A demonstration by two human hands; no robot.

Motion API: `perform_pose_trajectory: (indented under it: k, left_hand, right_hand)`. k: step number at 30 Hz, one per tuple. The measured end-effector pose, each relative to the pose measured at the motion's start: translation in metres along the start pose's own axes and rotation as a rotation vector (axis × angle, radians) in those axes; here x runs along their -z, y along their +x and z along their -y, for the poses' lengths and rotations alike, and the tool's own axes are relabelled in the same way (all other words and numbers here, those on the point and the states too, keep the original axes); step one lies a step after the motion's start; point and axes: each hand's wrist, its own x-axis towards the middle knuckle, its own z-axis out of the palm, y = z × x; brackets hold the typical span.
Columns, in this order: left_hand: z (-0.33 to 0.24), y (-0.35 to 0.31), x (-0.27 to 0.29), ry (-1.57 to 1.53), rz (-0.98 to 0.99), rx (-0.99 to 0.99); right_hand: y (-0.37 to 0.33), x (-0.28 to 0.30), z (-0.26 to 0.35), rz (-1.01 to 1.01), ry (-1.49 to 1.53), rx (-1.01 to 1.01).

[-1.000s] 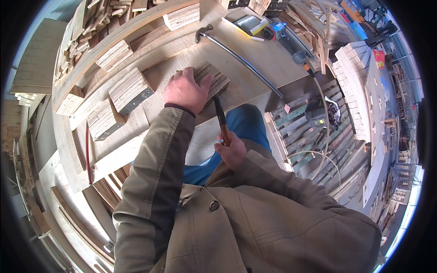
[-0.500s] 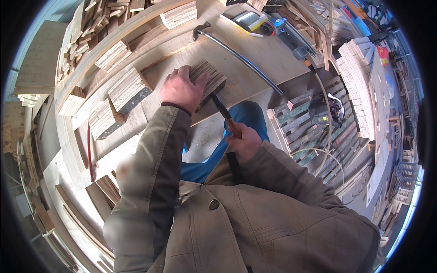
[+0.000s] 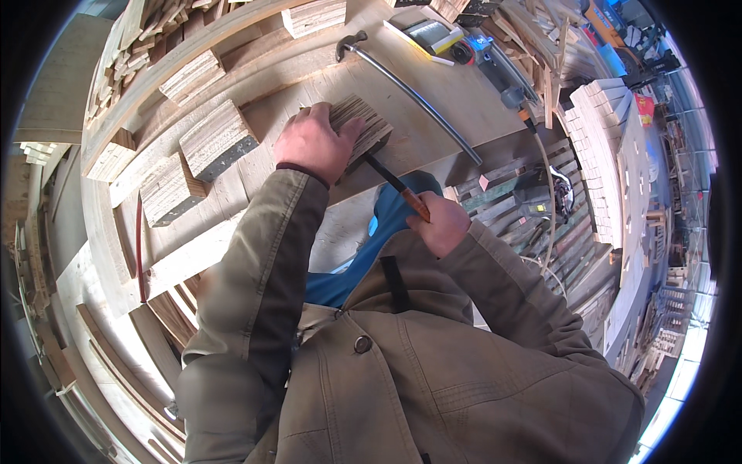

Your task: The person uses a hammer to pry apart small wooden blocks on a workbench, separating them one by one and placing them aside. The person repeats this process with several blocks and briefly picks up a mug at the end.

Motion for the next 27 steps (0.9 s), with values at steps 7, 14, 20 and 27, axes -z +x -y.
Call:
perform_pose_trajectory:
  k: [7,14,20,27]
  left_hand:
    - [0.000,0.000,0.000,-0.017,-0.022,-0.027]
    - [-0.003,-0.001,0.005,-0.018,0.026,0.002]
    - [0.000,-0.001,-0.003,-0.011,-0.063,-0.009]
    - [-0.001,-0.002,-0.002,0.017,-0.025,0.007]
  right_hand:
    - [-0.009,-0.035,0.008,0.057,0.197,-0.106]
    - [-0.021,-0.074,0.020,-0.021,0.485,-0.134]
    - [-0.030,-0.103,0.066,0.231,1.169,-0.500]
    - [-0.029,-0.098,0.028,0.165,0.816,-0.233]
